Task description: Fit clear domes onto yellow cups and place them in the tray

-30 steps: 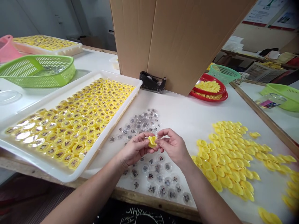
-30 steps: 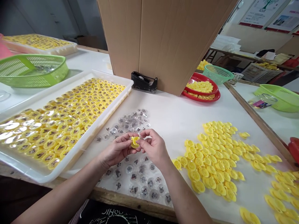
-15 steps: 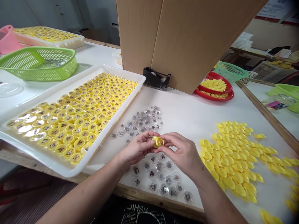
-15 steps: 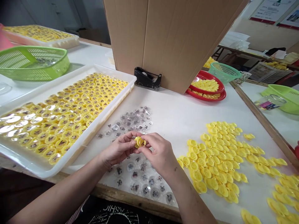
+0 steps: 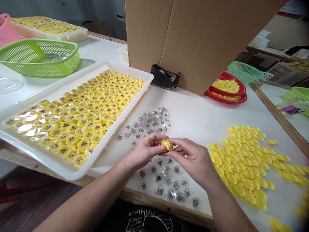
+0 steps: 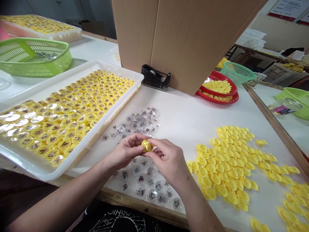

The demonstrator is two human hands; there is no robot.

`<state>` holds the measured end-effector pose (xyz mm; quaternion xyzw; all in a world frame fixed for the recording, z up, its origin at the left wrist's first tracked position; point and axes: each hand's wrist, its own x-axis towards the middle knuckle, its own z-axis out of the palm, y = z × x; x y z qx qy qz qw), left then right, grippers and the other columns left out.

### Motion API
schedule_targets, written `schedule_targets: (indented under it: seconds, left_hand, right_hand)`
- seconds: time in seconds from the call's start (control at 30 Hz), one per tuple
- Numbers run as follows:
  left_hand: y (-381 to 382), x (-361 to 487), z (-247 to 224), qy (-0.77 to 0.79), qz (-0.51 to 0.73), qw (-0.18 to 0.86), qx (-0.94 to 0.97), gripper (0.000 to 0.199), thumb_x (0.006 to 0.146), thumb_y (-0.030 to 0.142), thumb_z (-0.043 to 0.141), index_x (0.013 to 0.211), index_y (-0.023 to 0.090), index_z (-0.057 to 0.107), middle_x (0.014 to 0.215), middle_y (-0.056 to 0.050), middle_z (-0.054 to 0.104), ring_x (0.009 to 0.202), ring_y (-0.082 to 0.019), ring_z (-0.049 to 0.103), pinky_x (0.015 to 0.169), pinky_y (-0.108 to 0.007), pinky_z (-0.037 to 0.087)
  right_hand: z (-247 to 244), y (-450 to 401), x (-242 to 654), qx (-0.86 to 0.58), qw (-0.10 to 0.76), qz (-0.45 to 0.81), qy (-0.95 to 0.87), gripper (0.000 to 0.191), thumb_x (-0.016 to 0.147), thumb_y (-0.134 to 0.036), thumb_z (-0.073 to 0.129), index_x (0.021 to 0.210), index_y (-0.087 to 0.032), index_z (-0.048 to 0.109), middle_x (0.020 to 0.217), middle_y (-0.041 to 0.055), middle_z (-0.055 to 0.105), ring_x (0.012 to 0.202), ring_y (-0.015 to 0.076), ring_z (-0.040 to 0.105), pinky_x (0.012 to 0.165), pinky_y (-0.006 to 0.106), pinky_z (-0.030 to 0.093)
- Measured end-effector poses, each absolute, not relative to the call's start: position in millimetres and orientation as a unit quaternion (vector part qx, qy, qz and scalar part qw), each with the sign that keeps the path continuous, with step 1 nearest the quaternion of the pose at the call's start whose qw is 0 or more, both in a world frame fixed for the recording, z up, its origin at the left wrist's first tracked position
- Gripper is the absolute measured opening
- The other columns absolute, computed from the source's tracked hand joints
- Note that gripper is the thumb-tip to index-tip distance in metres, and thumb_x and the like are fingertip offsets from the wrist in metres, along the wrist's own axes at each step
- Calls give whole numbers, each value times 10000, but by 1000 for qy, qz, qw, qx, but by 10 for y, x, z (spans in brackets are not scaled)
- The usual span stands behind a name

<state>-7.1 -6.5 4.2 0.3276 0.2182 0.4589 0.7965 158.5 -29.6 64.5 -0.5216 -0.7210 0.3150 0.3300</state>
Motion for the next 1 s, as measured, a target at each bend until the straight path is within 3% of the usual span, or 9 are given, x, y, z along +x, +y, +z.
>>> schedule_targets:
  seconds: [0.17,0.4,0.73,1.0]
  left_hand:
    - [-72,-63,26,220,465,797,317,255,743,155,727,983,162,642,903,-42,678,795,-128,636,708,-242,530]
    - [-76,-80,38,209,458,803,319,254,753,158,719,994,158,637,899,-48,683,778,-122,638,684,-223,529]
    - [-94,-60,31,225,461,789,337,299,726,195,747,1000,153,636,872,-46,679,754,-132,636,706,-260,523]
    - [-130,-31,32,214,470,785,342,279,723,179,749,978,157,639,868,-39,690,771,-142,651,723,-271,533]
  right_hand:
    - [584,-301,1537,-556,372,296,-682,251,763,-250,685,1007,-213,638,918,42,694,713,165,659,680,332,578]
    - [655,-294,1561,-489,338,176,-784,220,777,-120,642,973,-219,635,1002,50,646,837,167,619,745,330,548]
    - [640,-311,1564,-510,336,231,-757,225,771,-141,659,969,-249,657,901,20,682,760,167,650,675,319,568]
    - [679,-370,1557,-513,327,165,-776,219,788,-159,632,988,-247,657,883,26,690,747,173,658,683,332,569]
